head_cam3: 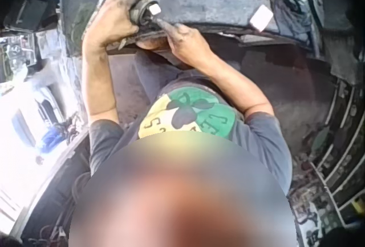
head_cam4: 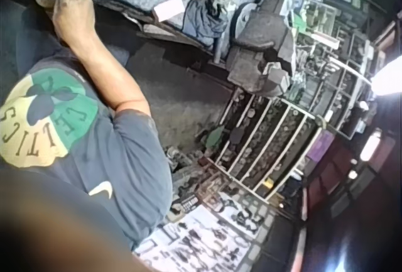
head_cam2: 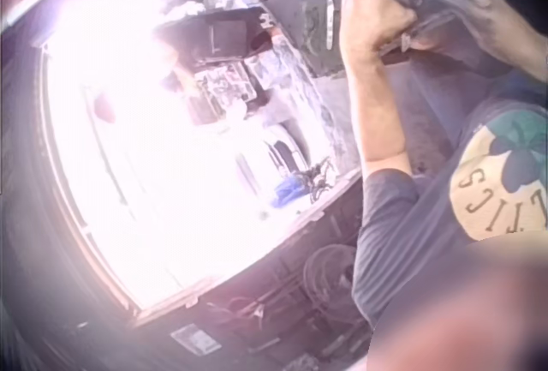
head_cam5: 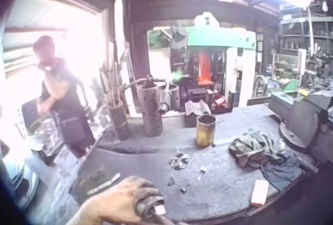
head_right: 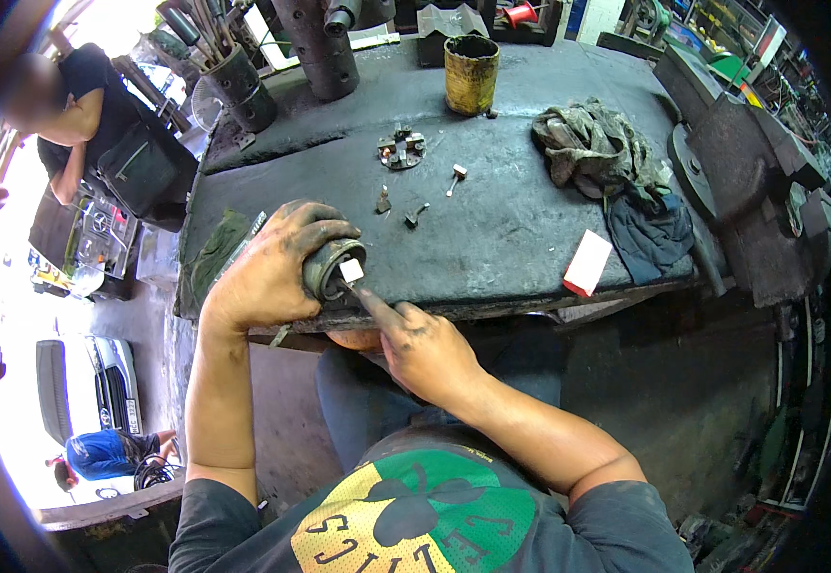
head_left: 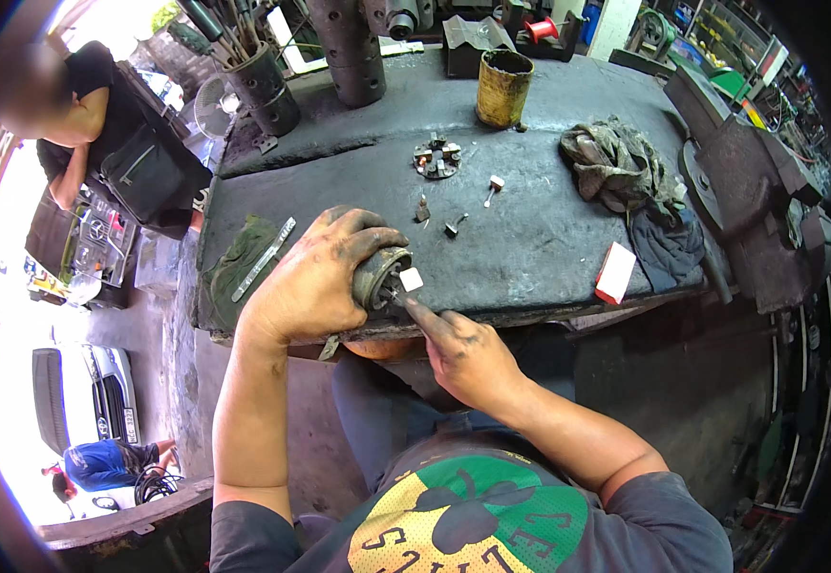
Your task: The person uses a screwdriver to pry and adjust small components inside a cylindrical metal housing on a workbench. They repeatedly insert the tool, apply pressure, and reposition the housing while a bystander watches.
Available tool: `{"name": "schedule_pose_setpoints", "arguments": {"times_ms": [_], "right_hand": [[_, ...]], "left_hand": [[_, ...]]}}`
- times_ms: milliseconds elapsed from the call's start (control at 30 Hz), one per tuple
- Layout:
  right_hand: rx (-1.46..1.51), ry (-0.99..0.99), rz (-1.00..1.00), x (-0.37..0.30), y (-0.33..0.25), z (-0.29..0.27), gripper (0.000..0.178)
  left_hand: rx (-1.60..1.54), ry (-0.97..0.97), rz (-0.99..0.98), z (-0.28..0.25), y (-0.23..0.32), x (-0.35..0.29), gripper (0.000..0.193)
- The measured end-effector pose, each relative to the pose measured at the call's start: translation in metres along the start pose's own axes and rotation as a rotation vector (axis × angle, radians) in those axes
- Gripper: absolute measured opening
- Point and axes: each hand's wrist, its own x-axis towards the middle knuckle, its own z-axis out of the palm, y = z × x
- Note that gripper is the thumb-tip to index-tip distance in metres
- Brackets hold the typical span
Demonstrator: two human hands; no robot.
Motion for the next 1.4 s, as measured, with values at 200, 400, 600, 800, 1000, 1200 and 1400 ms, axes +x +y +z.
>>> {"name": "schedule_pose_setpoints", "arguments": {"times_ms": [200, 400, 600, 800, 1000, 1200, 1400], "right_hand": [[-0.009, 0.002, -0.014, 0.003, -0.003, -0.002, 0.067], [-0.068, -0.163, 0.166, 0.001, -0.007, -0.006, 0.065], [0.028, -0.004, -0.03, 0.004, -0.008, -0.005, 0.064], [0.012, -0.078, 0.054, 0.004, -0.01, -0.009, 0.064], [-0.04, -0.094, 0.067, 0.004, -0.008, -0.012, 0.064], [0.029, 0.014, -0.074, 0.005, -0.004, -0.008, 0.067], [-0.006, -0.067, 0.019, 0.002, -0.004, -0.01, 0.065]], "left_hand": [[0.031, 0.013, -0.002, 0.0, 0.0, 0.001, 0.076], [0.005, 0.012, 0.006, -0.001, 0.0, 0.002, 0.075], [0.029, -0.001, 0.007, 0.0, -0.001, 0.002, 0.076], [0.019, 0.01, -0.008, 0.0, 0.001, -0.001, 0.077], [0.001, 0.005, -0.014, -0.001, 0.003, 0.0, 0.075], [0.004, 0.001, -0.011, 0.0, 0.002, 0.001, 0.076], [0.012, 0.01, -0.011, 0.0, 0.003, 0.001, 0.078]]}}
